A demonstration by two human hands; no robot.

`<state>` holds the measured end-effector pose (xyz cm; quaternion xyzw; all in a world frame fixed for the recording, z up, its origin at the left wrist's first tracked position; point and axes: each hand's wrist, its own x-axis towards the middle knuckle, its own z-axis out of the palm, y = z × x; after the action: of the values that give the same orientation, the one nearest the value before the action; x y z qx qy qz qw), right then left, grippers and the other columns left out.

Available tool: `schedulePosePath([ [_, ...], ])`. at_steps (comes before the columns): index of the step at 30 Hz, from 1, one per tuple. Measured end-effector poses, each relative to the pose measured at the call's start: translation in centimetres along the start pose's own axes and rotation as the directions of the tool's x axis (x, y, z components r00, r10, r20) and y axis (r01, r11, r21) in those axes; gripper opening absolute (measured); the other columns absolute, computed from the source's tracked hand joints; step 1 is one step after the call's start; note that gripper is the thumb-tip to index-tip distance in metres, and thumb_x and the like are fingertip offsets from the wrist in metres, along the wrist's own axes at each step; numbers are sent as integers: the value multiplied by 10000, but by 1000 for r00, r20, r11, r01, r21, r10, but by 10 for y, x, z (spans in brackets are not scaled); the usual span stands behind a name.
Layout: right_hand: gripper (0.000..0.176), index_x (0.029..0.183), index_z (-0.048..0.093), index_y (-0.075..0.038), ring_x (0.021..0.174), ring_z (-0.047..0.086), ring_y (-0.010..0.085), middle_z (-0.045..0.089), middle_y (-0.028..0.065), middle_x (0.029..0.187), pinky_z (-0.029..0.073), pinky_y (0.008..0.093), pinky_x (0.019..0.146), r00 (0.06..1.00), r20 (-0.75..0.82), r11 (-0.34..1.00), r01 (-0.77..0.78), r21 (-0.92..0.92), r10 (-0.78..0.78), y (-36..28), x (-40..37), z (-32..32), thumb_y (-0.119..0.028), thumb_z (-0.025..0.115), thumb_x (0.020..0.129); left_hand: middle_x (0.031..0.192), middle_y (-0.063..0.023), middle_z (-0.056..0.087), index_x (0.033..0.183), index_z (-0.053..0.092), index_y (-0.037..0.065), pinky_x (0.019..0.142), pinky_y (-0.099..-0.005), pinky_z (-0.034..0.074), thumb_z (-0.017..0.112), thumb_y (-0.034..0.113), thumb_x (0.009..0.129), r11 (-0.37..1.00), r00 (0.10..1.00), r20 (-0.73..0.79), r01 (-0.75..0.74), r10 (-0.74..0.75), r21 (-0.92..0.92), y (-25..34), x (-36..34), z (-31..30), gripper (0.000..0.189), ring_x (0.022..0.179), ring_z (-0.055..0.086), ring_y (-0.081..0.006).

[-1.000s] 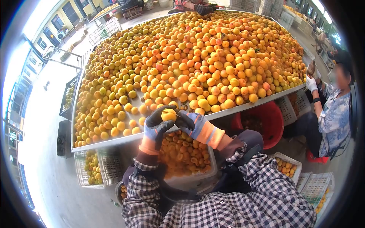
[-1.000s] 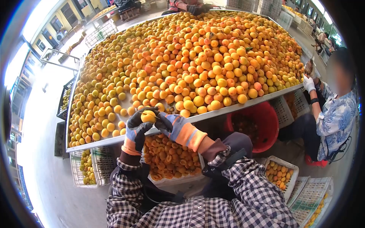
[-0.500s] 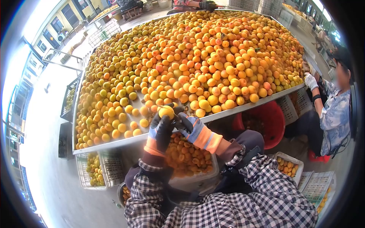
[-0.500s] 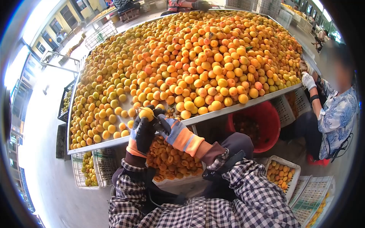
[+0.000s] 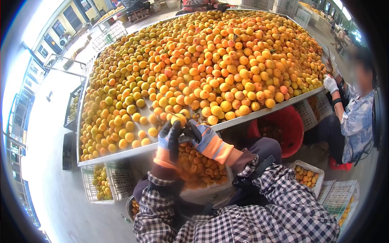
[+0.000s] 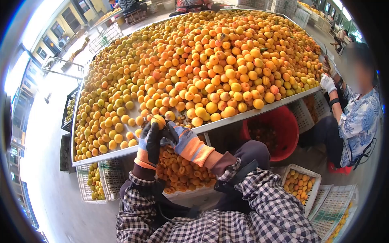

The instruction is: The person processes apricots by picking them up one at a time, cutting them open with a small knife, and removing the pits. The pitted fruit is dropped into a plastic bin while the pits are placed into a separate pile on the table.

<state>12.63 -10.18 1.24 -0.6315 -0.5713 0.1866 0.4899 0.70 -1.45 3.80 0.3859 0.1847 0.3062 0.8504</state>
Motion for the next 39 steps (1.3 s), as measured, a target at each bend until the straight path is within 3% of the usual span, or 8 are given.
schedulePosePath([
  [2, 283, 1090, 516, -33, 868, 606, 376, 623, 179, 883, 493, 412, 707, 996, 80, 999, 40, -18, -39, 5, 5, -4, -92, 603, 827, 1069, -64, 638, 1249, 529, -23, 837, -257, 489, 655, 171, 881, 854, 977, 21, -195, 211, 483, 4, 6, -9, 434, 914, 615, -132],
  [6, 211, 1033, 516, -56, 848, 602, 377, 618, 168, 858, 488, 421, 688, 998, 67, 1000, -18, -25, 20, -6, 3, -6, -123, 582, 844, 1004, -78, 645, 1219, 535, -15, 766, -249, 504, 616, 236, 898, 772, 955, 59, -269, 290, 576, 5, 5, -7, 415, 869, 621, -141],
  [9, 233, 1044, 502, -57, 791, 610, 379, 623, 180, 851, 484, 434, 653, 1000, -12, 995, -2, -102, 0, 4, 5, 11, -193, 568, 866, 805, -72, 604, 1103, 565, 10, 527, -259, 450, 455, 416, 978, 999, 968, -247, -36, 30, -21, -12, 9, 14, 439, 575, 531, -149],
  [13, 250, 1014, 494, -54, 756, 623, 371, 632, 165, 802, 493, 437, 660, 996, 52, 968, -53, -244, 68, -1, 6, 5, -228, 588, 861, 766, -35, 563, 1145, 572, -1, 587, -235, 445, 398, 480, 983, 994, 997, 38, 62, -65, 93, 0, 2, 18, 537, 635, 532, -132],
  [17, 301, 1034, 485, -59, 783, 635, 359, 643, 174, 820, 500, 440, 671, 992, 75, 970, -84, -227, 103, -9, 7, -3, -254, 616, 847, 896, -38, 607, 1157, 571, 24, 756, -251, 470, 408, 494, 977, 934, 995, -104, 30, 8, 357, 1, 2, 7, 528, 831, 584, -155],
  [22, 364, 1096, 465, -62, 789, 631, 381, 639, 187, 853, 502, 451, 689, 994, 34, 922, -85, -377, 106, 4, 4, 16, -275, 625, 848, 948, -68, 622, 1126, 538, 61, 793, -287, 496, 473, 561, 926, 975, 989, -118, 67, -93, -211, -19, 7, 11, 542, 868, 608, -196],
  [34, 609, 1357, 346, -67, 946, 616, 374, 640, 164, 1021, 506, 445, 783, 997, -68, 938, 1, -348, -27, -6, 8, -11, -217, 630, 839, 962, -74, 626, 1095, 584, 26, 721, -274, 504, 516, 419, 945, 981, 986, -151, -40, 70, 192, -1, 2, 22, 426, 812, 605, -145],
  [39, 411, 1160, 511, -52, 891, 626, 369, 607, 182, 1030, 513, 440, 743, 1000, 25, 942, 5, -336, 4, 7, 8, -6, -230, 646, 816, 869, -43, 634, 1075, 615, 7, 604, -228, 476, 540, 349, 941, 870, 981, -125, -67, 145, 488, -8, 13, -2, 375, 692, 601, -120],
])
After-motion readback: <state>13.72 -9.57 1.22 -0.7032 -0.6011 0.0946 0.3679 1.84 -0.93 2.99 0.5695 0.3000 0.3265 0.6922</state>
